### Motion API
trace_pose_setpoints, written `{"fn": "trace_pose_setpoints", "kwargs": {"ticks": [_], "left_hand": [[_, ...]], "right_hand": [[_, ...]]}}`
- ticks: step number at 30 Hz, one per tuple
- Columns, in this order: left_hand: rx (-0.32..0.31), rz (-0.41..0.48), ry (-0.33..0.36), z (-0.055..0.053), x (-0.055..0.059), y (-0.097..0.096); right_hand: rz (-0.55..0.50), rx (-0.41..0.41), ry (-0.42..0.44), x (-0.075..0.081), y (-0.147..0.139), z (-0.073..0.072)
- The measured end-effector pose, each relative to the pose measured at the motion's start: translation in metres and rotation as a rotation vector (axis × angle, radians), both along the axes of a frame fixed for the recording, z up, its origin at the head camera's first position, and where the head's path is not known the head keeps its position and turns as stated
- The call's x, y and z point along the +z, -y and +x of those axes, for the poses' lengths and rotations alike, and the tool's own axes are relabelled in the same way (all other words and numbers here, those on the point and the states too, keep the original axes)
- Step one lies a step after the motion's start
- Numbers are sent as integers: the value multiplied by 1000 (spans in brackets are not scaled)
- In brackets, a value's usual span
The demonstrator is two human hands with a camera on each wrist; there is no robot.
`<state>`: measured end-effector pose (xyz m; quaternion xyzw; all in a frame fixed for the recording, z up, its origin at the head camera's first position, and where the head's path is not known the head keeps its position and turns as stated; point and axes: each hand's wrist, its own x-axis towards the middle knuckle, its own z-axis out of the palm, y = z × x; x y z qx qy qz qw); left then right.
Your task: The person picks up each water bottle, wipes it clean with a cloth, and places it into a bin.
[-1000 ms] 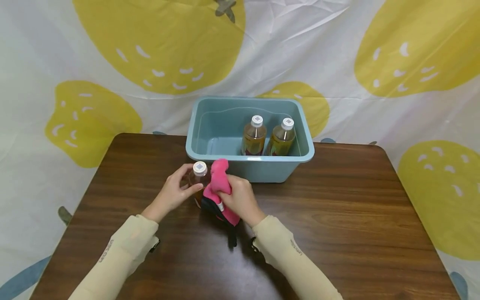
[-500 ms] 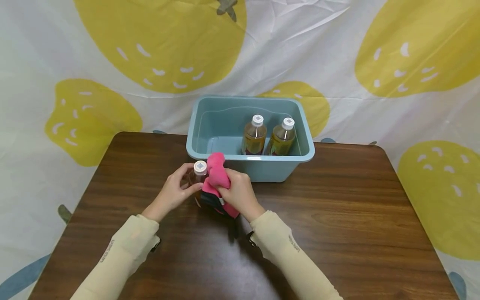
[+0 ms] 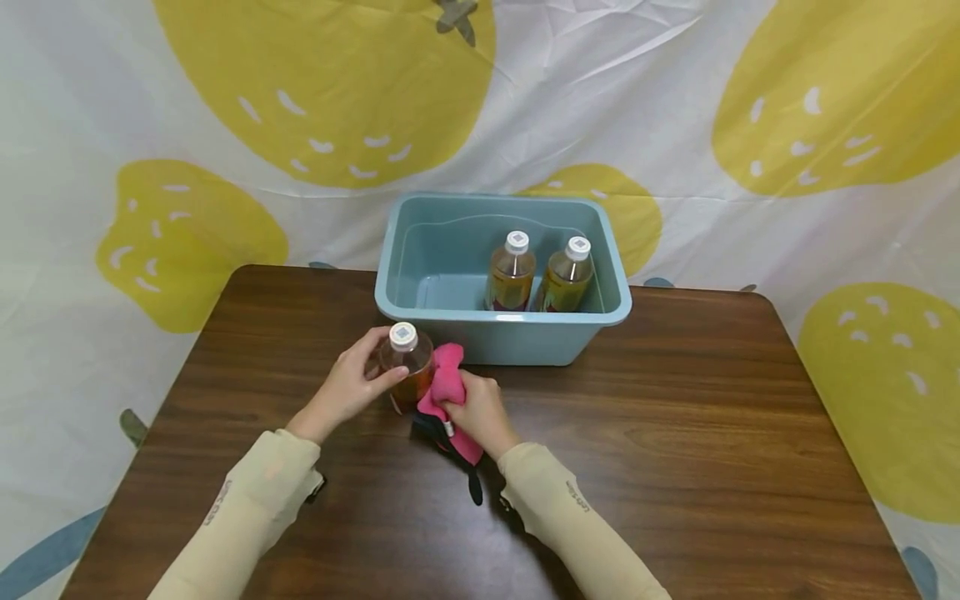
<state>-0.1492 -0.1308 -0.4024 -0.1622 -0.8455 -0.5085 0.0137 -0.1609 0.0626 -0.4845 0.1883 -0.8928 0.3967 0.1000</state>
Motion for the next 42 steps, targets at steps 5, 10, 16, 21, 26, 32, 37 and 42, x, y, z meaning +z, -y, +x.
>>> {"fn": "trace_pose_setpoints", "kwargs": {"ticks": [5,10,16,21,26,32,37,42], "left_hand": [[113,-70,22,-5,-15,-6],[204,-112,-28,-10,-26,-13],[158,-60,-41,-11,-23,-8],[82,-94,-9,-11,-17,1],[46,-104,38,-9,-11,8],[-5,-106,-24,-10,-9,13],[-22,-128,-66,-11,-8,15],[-49,-95,-49,-10,-9,15]], "right_hand": [[-4,16,2,2,-6,4],[2,51,17,9,-13,11],[-20,72,-23,20,-20,17],[-33,77,-51,35,-24,17],[-33,76,-58,54,-25,14],[-45,75,-89,75,-22,8],[-40,96,-120,90,-14,3],[6,124,-117,100,-5,-1]]}}
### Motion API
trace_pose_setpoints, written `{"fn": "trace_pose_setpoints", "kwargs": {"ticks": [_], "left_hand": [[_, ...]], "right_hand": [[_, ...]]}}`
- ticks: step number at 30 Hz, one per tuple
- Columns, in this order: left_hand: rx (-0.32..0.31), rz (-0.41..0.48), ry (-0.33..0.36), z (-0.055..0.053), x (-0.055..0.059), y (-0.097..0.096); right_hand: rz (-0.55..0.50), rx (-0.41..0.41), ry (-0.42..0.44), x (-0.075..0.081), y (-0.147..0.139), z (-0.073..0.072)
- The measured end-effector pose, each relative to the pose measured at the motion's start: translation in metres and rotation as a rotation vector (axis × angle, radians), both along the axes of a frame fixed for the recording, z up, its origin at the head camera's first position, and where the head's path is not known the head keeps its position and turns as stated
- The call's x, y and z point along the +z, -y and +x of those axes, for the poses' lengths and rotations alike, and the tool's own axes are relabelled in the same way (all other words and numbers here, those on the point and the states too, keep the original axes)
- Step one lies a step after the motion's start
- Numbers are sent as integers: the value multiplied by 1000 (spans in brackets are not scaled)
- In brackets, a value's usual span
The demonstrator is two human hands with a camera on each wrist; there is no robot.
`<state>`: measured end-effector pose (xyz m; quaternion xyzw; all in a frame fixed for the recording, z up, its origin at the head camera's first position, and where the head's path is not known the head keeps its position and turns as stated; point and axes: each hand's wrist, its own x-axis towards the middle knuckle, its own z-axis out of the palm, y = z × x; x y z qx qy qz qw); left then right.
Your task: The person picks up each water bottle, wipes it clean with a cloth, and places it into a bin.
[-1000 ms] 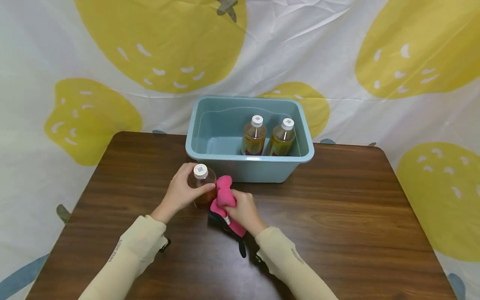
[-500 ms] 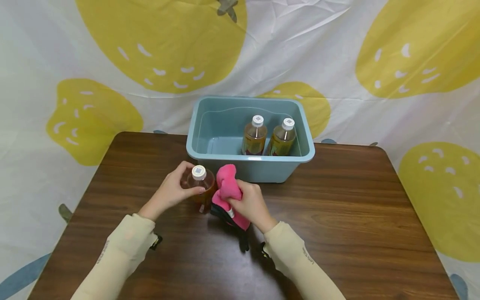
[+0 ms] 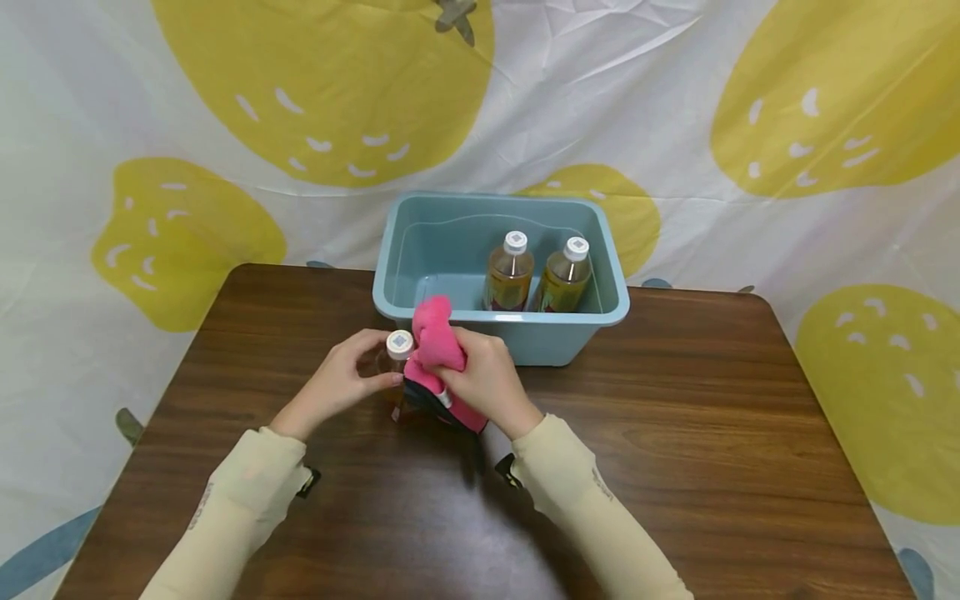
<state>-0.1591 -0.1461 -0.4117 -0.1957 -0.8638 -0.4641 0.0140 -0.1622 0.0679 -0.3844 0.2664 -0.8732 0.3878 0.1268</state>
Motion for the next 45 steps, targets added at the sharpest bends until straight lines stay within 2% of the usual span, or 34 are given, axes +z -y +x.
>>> {"fn": "trace_pose_setpoints", "kwargs": {"ticks": [7,9,12,16,19,25,33,36,45], "left_hand": [[-30,55,52,1,-2,1],[-26,82,68,2,-3,1],[3,108,54,3,-5,0],[58,125,33,5,-5,-2],[81,131,43,5,-5,-2],[102,147,85,4,-5,-3],[99,147,88,3,-7,-4],[98,151,92,2,-7,-3],[100,164,111,6,-7,-4]], "right_hand": [[78,-7,1,0,6,-3],[90,-13,8,-1,7,-2],[93,-18,17,-3,8,-1],[55,-24,8,-10,10,0],[4,-39,-14,-18,11,2],[-108,-78,-48,-35,8,9],[-132,-87,-30,-44,3,9],[-104,-89,-18,-54,2,10],[45,-120,136,-96,0,18]]}}
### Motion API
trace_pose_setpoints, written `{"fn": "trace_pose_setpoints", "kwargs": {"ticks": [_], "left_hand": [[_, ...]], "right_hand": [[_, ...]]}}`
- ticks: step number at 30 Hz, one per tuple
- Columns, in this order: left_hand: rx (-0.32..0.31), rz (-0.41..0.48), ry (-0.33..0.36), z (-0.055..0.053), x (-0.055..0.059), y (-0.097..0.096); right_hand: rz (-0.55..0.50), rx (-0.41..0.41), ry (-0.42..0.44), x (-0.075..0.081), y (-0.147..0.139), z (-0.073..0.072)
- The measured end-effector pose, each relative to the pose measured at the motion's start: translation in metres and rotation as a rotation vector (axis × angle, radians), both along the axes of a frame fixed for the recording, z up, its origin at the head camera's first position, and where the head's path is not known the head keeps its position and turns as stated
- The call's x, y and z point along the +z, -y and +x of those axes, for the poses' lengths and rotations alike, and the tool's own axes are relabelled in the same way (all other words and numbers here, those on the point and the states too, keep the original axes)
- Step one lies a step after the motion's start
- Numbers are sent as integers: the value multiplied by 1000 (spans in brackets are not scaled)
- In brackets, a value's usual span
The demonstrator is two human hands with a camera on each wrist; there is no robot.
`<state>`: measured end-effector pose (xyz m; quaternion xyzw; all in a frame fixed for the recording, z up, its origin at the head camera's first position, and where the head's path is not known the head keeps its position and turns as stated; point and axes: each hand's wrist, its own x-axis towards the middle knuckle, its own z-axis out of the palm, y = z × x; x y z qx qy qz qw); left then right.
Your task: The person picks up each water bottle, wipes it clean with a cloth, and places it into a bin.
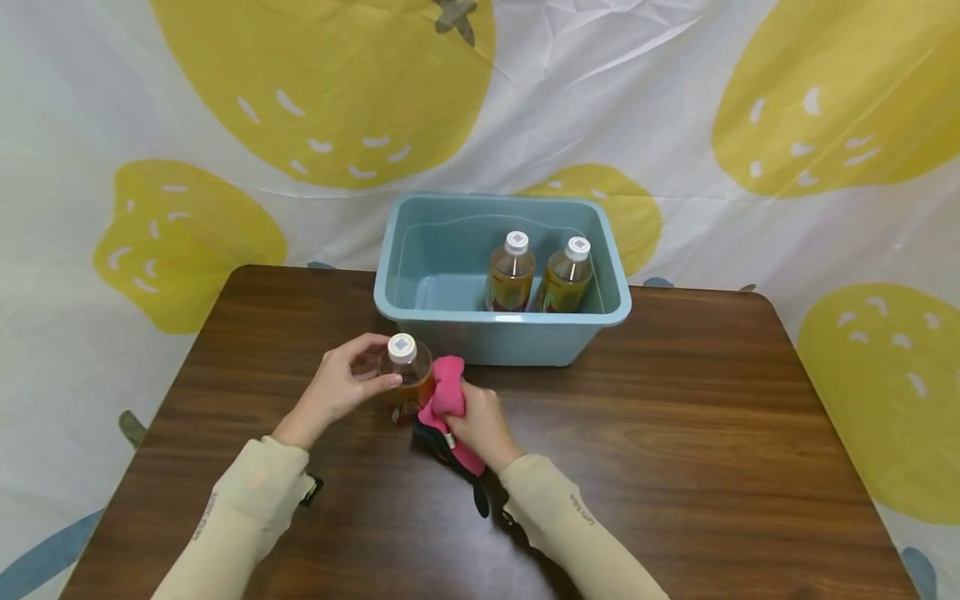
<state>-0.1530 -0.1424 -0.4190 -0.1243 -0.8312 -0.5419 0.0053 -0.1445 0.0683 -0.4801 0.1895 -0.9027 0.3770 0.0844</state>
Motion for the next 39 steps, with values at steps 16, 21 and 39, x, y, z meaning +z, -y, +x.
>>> {"fn": "trace_pose_setpoints", "kwargs": {"ticks": [16,21,39], "left_hand": [[-9,14,18,0,1,3],[-1,31,19,-1,0,2],[2,39,36,2,1,-2]], "right_hand": [[-67,40,-173,35,0,-3],[-13,106,-184,74,1,-11],[91,14,105,36,-3,-8]]}}
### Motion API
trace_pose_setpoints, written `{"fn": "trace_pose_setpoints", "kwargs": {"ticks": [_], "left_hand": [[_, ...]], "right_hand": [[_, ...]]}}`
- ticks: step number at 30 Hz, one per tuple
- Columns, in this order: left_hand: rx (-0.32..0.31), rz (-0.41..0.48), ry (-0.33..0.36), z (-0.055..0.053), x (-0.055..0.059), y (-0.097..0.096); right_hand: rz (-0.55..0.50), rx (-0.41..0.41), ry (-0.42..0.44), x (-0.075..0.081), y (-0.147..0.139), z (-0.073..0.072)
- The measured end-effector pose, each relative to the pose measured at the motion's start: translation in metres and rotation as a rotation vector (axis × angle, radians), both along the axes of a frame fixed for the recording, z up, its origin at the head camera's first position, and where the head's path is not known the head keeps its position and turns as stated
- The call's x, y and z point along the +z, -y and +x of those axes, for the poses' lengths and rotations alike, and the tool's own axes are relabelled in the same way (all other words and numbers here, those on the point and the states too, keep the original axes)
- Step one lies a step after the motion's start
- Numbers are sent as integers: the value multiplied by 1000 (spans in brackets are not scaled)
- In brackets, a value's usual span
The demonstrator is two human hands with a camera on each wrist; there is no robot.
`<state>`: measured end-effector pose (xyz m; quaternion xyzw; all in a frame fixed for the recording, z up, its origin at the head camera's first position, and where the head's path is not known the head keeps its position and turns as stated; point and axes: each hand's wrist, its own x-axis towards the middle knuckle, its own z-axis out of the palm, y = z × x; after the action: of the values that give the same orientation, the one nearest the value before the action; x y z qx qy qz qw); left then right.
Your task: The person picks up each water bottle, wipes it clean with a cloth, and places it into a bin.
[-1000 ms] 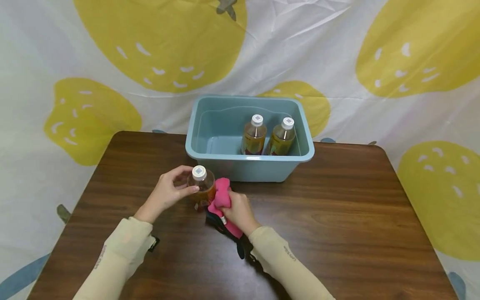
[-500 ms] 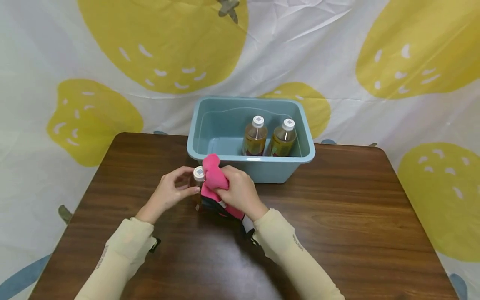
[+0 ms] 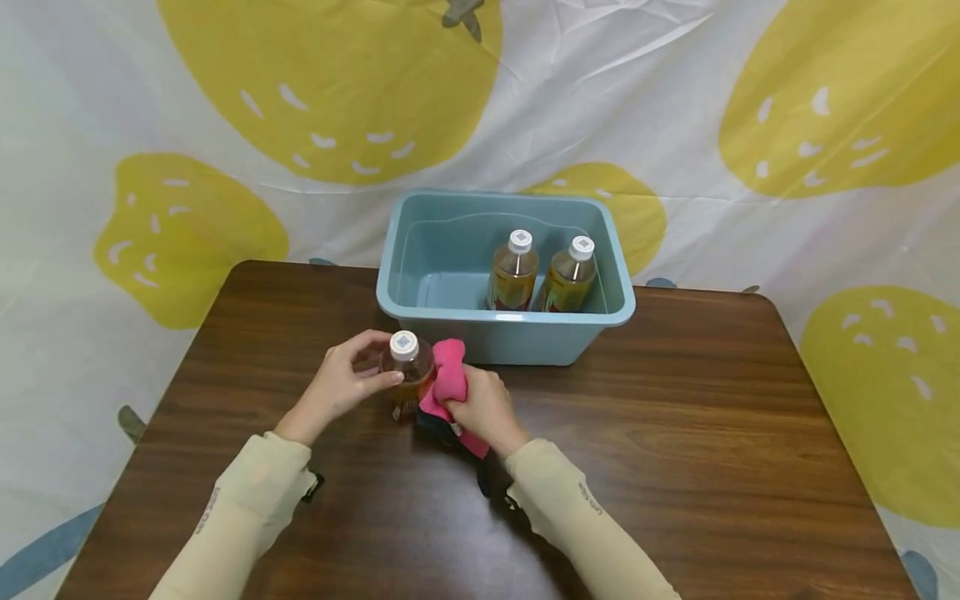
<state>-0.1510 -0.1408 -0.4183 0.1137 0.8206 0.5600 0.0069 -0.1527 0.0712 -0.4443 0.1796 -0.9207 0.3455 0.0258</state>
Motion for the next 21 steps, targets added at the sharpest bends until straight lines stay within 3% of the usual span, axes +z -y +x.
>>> {"fn": "trace_pose_setpoints", "kwargs": {"ticks": [5,11,15,21], "left_hand": [[0,18,4,0,-1,0],[3,14,-6,-1,1,0],[-5,2,-10,0,0,0],[-3,-1,-15,0,-2,0]], "right_hand": [[44,-40,15,-32,2,4],[28,-29,-8,-39,0,1],[-35,15,-56,-23,-3,1],[-125,72,-232,26,-3,2]]}}
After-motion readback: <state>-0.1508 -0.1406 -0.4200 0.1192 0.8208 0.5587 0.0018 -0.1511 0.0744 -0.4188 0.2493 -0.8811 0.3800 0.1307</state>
